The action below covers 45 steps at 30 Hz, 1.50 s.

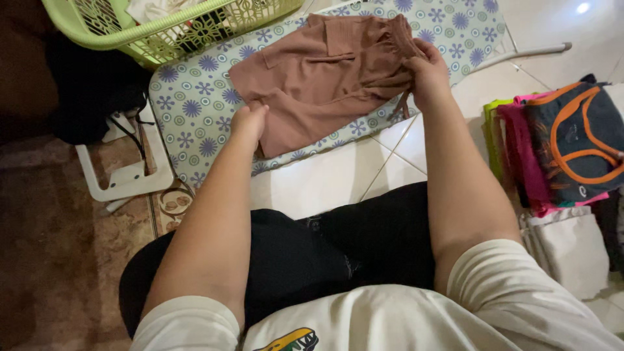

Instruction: The person folds several items of clothing including a brown pair of shorts, white t-shirts, and a colorful patterned top, and places them into a dresser drawer.

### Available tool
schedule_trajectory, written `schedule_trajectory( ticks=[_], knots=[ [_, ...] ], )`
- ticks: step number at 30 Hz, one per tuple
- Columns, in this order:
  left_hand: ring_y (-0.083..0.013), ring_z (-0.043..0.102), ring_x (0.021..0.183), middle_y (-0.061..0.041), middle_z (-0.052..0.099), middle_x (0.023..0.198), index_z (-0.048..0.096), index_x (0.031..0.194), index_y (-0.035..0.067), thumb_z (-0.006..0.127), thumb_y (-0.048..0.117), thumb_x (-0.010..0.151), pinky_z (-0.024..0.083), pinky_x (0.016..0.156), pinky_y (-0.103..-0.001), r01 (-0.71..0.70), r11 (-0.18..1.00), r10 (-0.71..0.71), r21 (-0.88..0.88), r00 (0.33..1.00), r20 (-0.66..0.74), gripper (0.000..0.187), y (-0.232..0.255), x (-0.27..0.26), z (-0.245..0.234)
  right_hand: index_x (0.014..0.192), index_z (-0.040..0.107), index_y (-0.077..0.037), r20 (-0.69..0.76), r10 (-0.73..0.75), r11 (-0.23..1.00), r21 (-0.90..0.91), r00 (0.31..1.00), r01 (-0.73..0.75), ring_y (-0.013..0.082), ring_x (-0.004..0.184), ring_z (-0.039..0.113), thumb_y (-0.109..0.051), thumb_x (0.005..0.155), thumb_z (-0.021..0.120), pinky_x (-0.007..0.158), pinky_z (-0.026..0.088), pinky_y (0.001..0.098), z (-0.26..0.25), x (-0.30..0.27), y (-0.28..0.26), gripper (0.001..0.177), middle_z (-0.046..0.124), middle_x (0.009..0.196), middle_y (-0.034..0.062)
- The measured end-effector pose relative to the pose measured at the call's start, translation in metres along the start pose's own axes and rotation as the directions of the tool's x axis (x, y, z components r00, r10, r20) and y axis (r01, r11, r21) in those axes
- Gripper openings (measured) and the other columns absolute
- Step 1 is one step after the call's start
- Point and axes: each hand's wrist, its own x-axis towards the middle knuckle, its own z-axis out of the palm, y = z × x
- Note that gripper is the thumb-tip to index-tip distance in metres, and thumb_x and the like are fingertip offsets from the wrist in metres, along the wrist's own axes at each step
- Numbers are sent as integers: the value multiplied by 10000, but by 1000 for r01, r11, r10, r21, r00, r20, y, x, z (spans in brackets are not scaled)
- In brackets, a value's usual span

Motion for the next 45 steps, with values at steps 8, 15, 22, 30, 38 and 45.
schedule_trajectory(
  ticks=[8, 15, 22, 30, 38, 45],
  knots=[
    [-368, 663, 1186, -242, 666, 1287, 649, 1257, -38, 736, 463, 834, 520, 977, -414, 88, 986, -88, -141, 996, 6, 661, 10, -8, -2, 1420, 546, -49, 38, -305, 831, -478, 952, 285, 216, 1127, 715, -19, 911, 678, 961, 581, 312, 99, -44, -26, 526, 714, 1276, 139],
    [-420, 617, 1220, -276, 640, 1302, 660, 1261, -40, 746, 460, 846, 495, 1024, -432, 37, 988, -34, 148, 999, -28, 655, -3, 19, 8, 1430, 551, -35, 290, -546, 435, -704, 786, 562, 369, 1197, 680, -14, 924, 673, 991, 553, 411, 171, -87, 4, 521, 684, 1312, 195],
    [-391, 654, 1187, -254, 675, 1251, 671, 1236, -21, 708, 443, 836, 507, 1005, -428, -5, 1000, 5, 5, 1000, 2, 614, 0, 2, 0, 1535, 394, -150, 532, -9, -179, -834, 847, 522, 442, 1414, 399, -157, 833, 697, 1139, 307, 590, 181, -94, 64, 765, 419, 1569, 192],
    [-438, 629, 1192, -292, 661, 1247, 677, 1212, -26, 711, 485, 879, 492, 1031, -461, -88, 979, 93, 182, 995, -20, 611, 11, 9, -3, 1566, 344, -123, 524, 101, -33, -848, 846, 529, 482, 1443, 341, -331, 886, 701, 1156, 247, 615, 184, -102, 48, 796, 337, 1604, 216],
    [-409, 629, 1187, -229, 665, 1263, 667, 1264, 76, 673, 377, 890, 492, 1016, -471, -45, 945, 77, 325, 993, -85, 480, 42, -10, -102, 1469, 539, -139, 513, 257, 618, -739, 819, 269, 269, 1169, 701, -408, 998, 611, 987, 557, 383, 196, -109, -2, 548, 689, 1324, 130],
    [-390, 672, 1103, -204, 704, 1193, 681, 1219, 46, 675, 276, 911, 522, 951, -493, -213, 864, 264, 457, 963, -52, 384, 111, -82, -117, 1470, 518, -36, 430, 470, 854, -442, 771, -274, 262, 1052, 611, -338, 1031, 548, 917, 577, 461, 172, -78, 0, 534, 646, 1336, 144]
  ],
)
